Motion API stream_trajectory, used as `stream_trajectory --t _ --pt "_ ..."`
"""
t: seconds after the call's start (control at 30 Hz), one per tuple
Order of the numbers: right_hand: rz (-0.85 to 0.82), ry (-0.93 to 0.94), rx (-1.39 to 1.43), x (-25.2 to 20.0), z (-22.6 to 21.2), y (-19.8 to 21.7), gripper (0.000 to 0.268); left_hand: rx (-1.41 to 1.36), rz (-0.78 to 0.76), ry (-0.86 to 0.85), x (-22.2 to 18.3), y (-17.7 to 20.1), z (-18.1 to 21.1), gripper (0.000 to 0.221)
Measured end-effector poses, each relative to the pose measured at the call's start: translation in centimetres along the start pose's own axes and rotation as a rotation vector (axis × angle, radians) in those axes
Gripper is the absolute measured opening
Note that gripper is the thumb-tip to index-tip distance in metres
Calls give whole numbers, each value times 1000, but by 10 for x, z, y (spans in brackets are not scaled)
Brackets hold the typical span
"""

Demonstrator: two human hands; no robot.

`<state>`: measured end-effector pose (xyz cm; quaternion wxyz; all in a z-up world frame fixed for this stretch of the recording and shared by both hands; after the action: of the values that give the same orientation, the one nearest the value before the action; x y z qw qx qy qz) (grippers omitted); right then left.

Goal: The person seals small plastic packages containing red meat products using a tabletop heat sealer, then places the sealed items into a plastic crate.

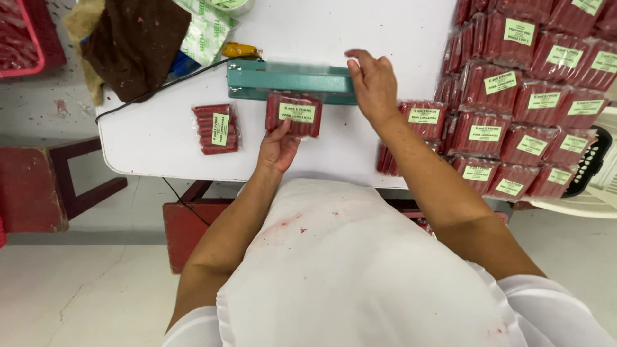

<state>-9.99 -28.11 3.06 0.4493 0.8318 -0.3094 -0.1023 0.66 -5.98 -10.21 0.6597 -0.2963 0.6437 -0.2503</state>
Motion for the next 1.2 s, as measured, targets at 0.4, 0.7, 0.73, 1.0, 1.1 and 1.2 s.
stream_trajectory --t 0.4,0.7,0.73,1.0,1.1,1.2 --pt "-495 72 752 -68 -145 -52 69 20 -152 -76 -98 -11 16 44" --pt "-881 -46 716 -105 -117 -17 52 166 75 -4 -134 28 79 57" --pt "-873 -57 718 -124 -97 -22 52 172 75 8 -143 8 89 57" --pt "-328 123 -350 -228 39 40 90 1093 533 -593 -62 87 197 91" --pt "-679 -72 -444 -237 70 44 112 1235 713 -527 -70 48 195 88" --pt "-611 61 -464 -243 84 41 110 1432 828 -727 -74 33 182 88"
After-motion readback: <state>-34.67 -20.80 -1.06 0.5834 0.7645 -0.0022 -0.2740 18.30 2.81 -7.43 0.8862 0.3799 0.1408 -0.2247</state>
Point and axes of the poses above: each hand's wrist, its own x-axis towards the middle knuckle, its own y-axis out of the back of the hand, z = x × y, the point moved 4 cm from there along x, towards the middle knuckle, and after that the axes turned 14 degrees about y, right-handed, at the moved point
